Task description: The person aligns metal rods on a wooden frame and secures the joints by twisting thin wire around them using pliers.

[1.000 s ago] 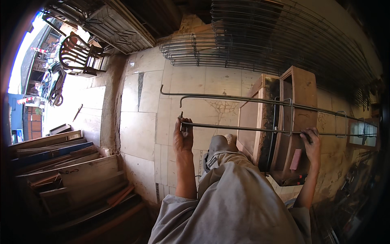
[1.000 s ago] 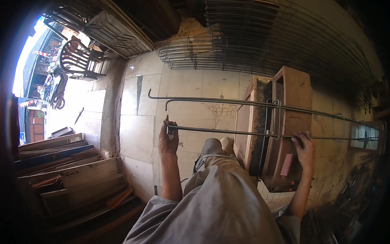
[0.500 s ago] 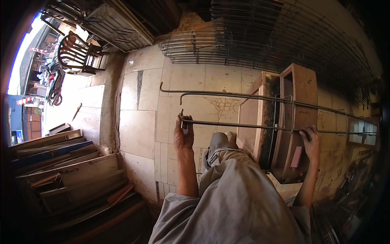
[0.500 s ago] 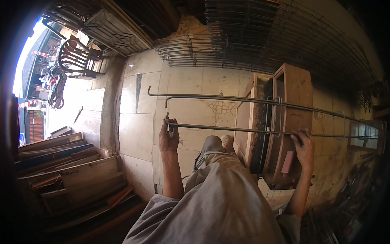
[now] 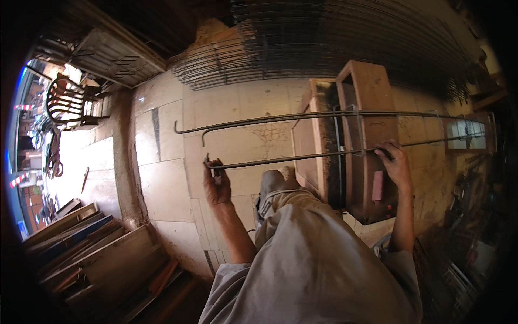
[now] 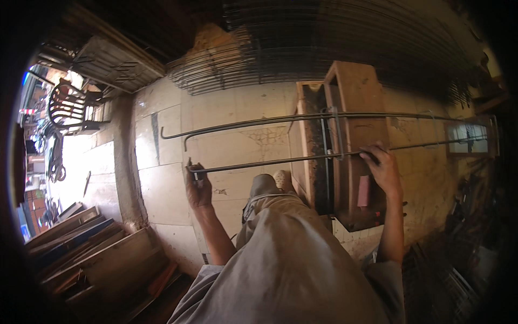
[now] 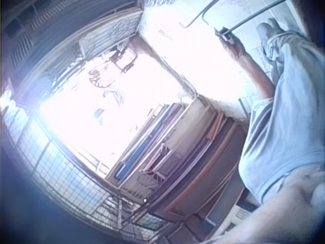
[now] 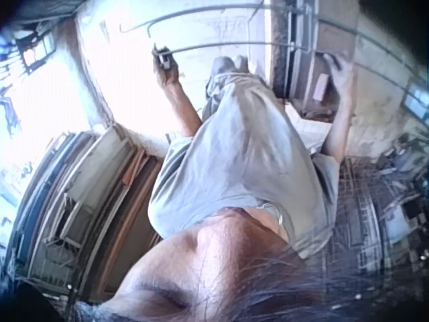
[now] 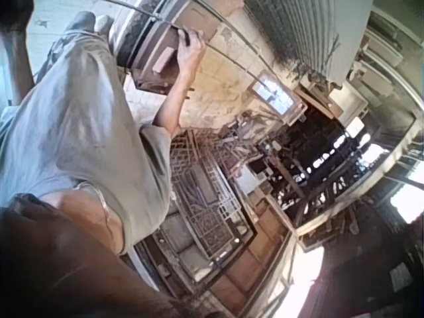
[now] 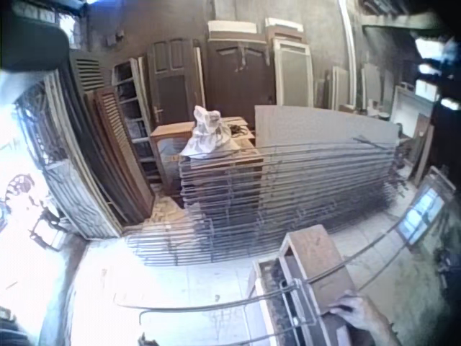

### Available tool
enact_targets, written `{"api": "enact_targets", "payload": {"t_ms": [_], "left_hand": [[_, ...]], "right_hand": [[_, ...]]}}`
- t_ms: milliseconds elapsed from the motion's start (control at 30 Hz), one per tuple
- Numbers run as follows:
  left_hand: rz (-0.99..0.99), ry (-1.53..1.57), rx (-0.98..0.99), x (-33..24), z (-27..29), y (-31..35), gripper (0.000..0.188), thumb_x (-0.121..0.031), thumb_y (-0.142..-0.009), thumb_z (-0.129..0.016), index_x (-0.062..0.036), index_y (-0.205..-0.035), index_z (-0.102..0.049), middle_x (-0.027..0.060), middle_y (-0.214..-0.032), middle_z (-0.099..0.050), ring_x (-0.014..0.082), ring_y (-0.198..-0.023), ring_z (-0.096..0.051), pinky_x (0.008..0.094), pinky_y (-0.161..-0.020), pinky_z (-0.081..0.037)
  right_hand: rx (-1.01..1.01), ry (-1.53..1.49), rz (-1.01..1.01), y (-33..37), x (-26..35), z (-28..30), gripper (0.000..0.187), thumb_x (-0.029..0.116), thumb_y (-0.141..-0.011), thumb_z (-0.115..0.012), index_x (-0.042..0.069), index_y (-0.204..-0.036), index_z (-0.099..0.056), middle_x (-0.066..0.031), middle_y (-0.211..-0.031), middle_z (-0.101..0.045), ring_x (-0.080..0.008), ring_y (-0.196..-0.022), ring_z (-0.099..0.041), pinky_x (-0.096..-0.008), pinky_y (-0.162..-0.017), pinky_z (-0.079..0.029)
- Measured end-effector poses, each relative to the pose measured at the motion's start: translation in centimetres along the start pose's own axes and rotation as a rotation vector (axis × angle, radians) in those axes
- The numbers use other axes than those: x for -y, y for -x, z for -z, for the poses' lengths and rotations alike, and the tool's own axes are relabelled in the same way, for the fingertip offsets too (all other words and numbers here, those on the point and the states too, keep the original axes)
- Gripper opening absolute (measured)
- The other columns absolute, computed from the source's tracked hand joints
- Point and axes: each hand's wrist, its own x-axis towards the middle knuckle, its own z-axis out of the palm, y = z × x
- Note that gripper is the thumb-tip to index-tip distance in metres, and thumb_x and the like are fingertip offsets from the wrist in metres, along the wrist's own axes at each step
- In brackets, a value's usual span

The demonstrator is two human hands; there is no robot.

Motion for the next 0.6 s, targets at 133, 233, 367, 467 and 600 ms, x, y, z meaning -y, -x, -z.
{"api": "enact_targets", "payload": {"t_ms": [133,233,367,467,600], "left_hand": [[-0.050,-0.058,0.025,-0.2,0.5,-0.5,0.028,-0.010,-0.095,-0.062,0.0091,-0.114,-0.054,0.0116,-0.092,-0.059,0.0187,-0.088,-0.061,0.0307,-0.093,-0.054],[-0.102,-0.161,0.004,-0.1,-0.3,-0.5,0.029,-0.010,-0.095,-0.062,0.0101,-0.114,-0.054,0.0126,-0.095,-0.060,0.0185,-0.089,-0.061,0.0296,-0.096,-0.053],[-0.226,-0.593,0.031,-0.2,-0.8,0.7,0.033,-0.015,-0.097,-0.059,0.0051,-0.122,-0.055,0.0138,-0.104,-0.064,0.0203,-0.100,-0.062,0.0373,-0.098,-0.051],[-0.272,-0.769,0.070,-0.5,-1.7,1.8,0.030,-0.015,-0.097,-0.058,0.0024,-0.121,-0.056,0.0143,-0.107,-0.064,0.0220,-0.102,-0.062,0.0395,-0.098,-0.052],[-0.243,-0.828,0.091,-1.6,-1.4,1.7,0.032,-0.016,-0.097,-0.059,0.0013,-0.124,-0.055,0.0137,-0.109,-0.063,0.0217,-0.104,-0.061,0.0401,-0.098,-0.050]], "right_hand": [[-0.015,-0.041,-0.005,0.0,-0.9,-0.4,0.017,0.008,-0.082,-0.072,0.000,-0.097,-0.069,-0.0126,-0.094,-0.065,-0.0306,-0.087,-0.066,-0.0364,-0.076,-0.051],[-0.009,-0.072,0.009,0.0,-1.4,-0.2,0.017,0.009,-0.083,-0.072,0.000,-0.097,-0.068,-0.0124,-0.095,-0.066,-0.0309,-0.088,-0.066,-0.0365,-0.076,-0.052],[0.056,-0.062,0.029,-0.4,-1.2,0.4,0.017,0.009,-0.083,-0.071,0.000,-0.097,-0.068,-0.0127,-0.096,-0.067,-0.0318,-0.088,-0.066,-0.0371,-0.077,-0.052],[0.063,-0.033,0.100,-0.6,-1.5,0.5,0.016,0.009,-0.084,-0.070,0.000,-0.097,-0.068,-0.0129,-0.097,-0.067,-0.0329,-0.088,-0.066,-0.0382,-0.076,-0.053],[0.101,-0.047,0.123,-1.0,-1.6,1.0,0.015,0.010,-0.084,-0.070,0.000,-0.095,-0.068,-0.0123,-0.095,-0.067,-0.0326,-0.087,-0.066,-0.0382,-0.075,-0.053]]}}
